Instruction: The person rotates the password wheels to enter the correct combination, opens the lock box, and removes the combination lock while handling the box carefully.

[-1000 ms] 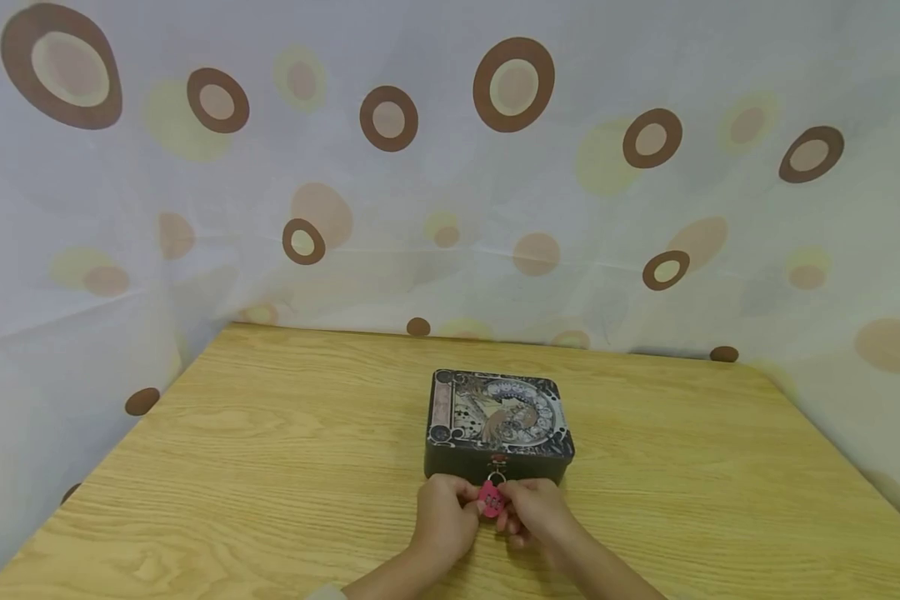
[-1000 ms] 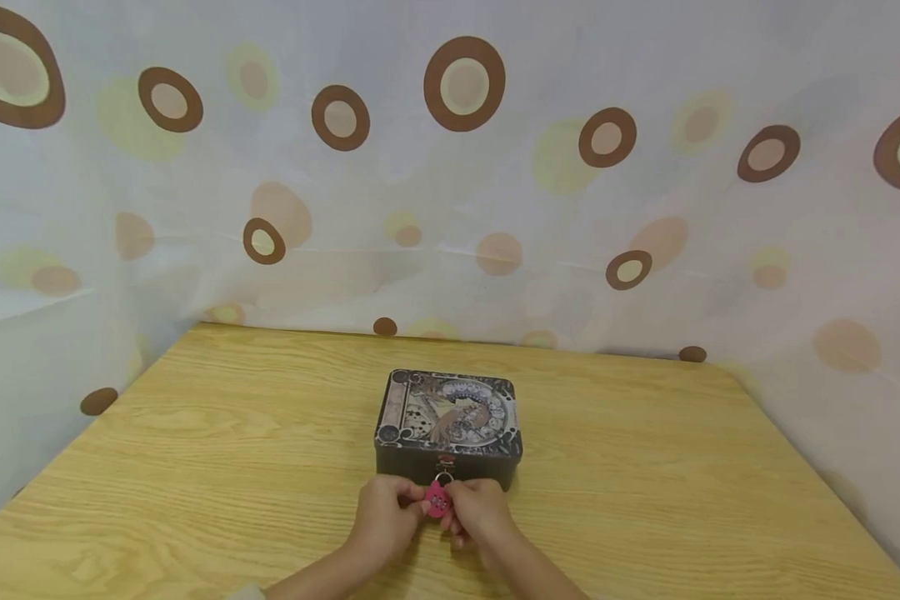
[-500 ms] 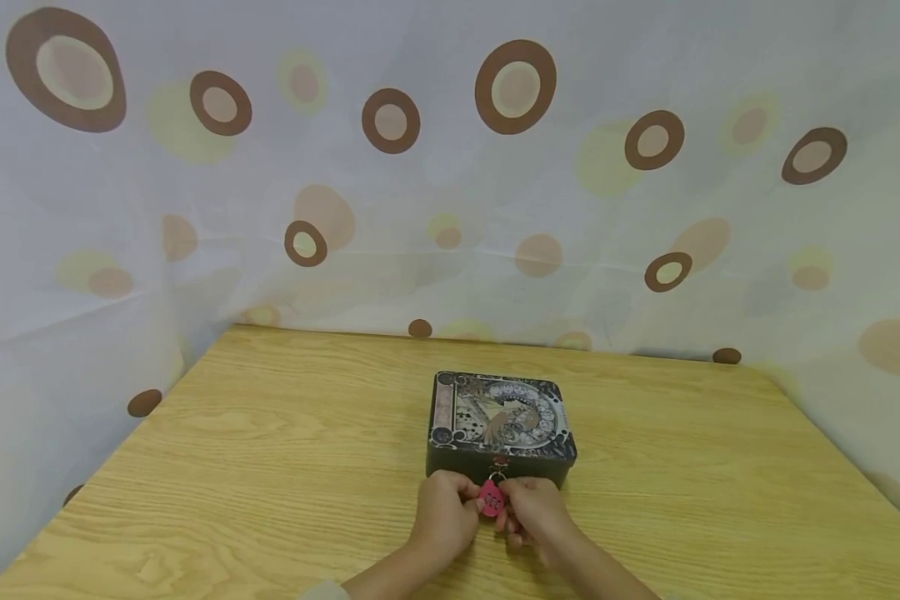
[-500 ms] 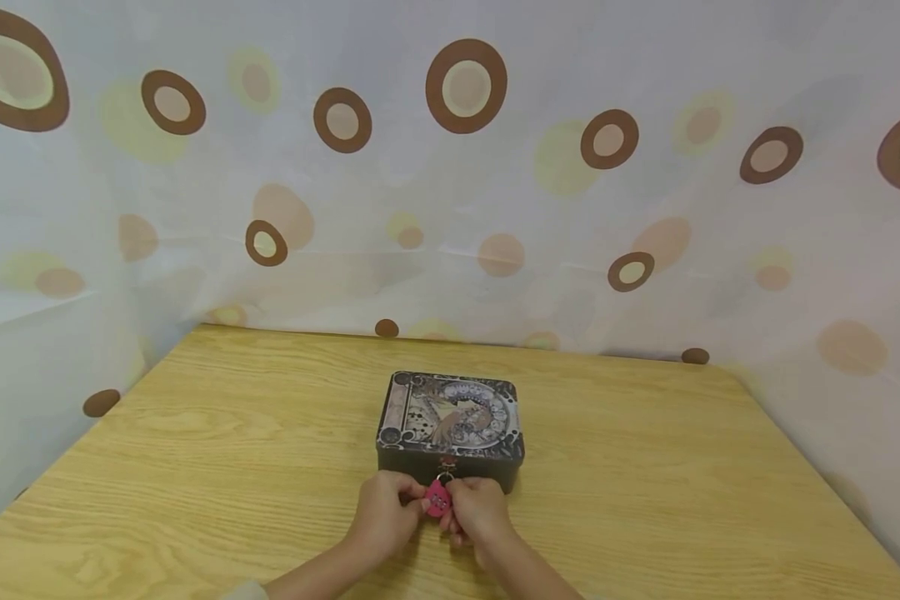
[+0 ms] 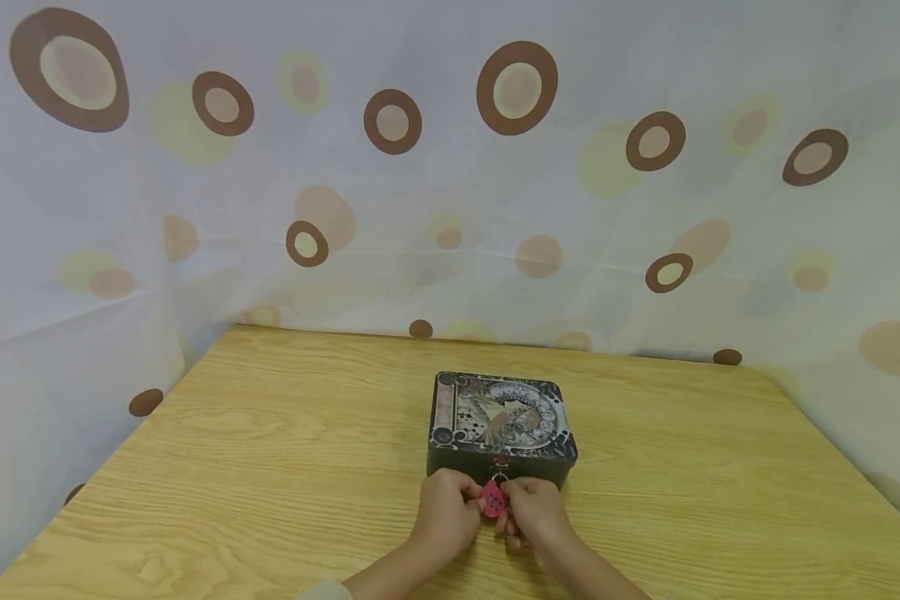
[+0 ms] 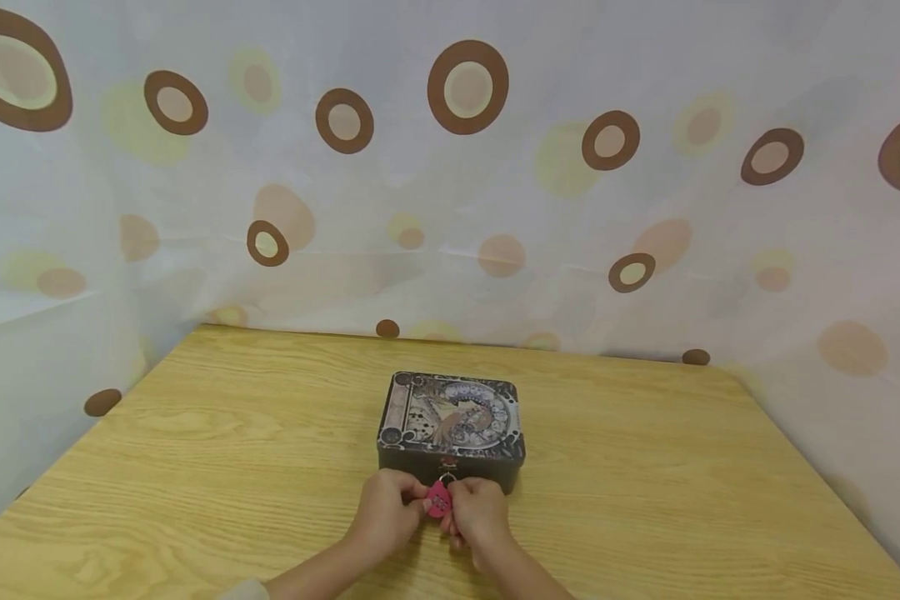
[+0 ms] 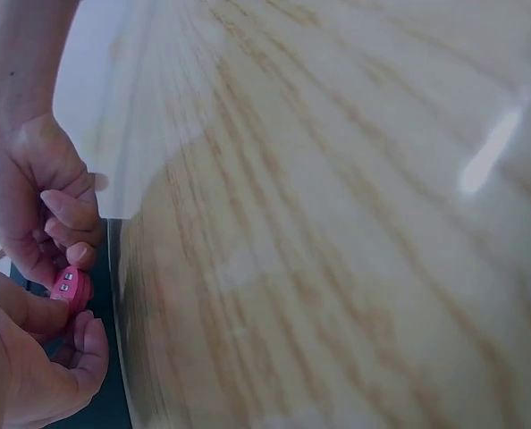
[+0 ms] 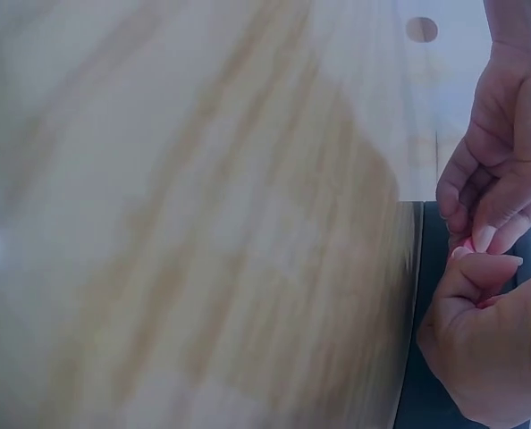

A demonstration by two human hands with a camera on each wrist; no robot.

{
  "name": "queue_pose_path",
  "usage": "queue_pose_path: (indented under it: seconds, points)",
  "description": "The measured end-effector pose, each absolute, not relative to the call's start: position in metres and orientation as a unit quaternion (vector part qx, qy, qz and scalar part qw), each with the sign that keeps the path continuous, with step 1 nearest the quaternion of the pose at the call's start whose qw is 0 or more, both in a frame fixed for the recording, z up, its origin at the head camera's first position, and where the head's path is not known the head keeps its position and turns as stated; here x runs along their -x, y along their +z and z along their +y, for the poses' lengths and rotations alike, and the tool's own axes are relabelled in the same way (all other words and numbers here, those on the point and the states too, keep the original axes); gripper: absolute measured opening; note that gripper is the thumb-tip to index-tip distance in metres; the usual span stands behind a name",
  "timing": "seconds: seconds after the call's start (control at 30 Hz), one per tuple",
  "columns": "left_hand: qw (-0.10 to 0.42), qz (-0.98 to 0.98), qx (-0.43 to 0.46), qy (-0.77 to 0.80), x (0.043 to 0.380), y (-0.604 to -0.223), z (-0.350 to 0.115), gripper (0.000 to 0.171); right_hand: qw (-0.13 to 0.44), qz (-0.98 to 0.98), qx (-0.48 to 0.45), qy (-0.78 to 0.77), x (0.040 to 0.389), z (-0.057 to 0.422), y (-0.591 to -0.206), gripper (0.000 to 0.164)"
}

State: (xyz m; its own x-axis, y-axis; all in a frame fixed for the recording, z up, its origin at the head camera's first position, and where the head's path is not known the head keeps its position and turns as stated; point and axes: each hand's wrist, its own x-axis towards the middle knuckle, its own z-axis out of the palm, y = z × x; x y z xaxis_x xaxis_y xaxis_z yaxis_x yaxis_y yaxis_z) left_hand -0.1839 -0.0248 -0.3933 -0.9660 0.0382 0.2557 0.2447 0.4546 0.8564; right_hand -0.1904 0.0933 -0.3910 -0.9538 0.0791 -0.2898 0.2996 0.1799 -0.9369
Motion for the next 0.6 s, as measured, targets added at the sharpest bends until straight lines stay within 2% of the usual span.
queue_pose_path:
  seconds: [0.33,0.6]
  points:
    - [0.109,-0.850,0.094,-0.507,0.1844,-0.3940,-0.0244,0.010,0.076,0.787,-0.115,-0.602,0.1898,0.0928,-0.3911,0.028]
    - [0.092,-0.850,0.089,-0.511,0.1848,-0.3908,-0.0238,0.010,0.066,0.800,-0.105,-0.587,0.1880,0.0913,-0.3916,0.025]
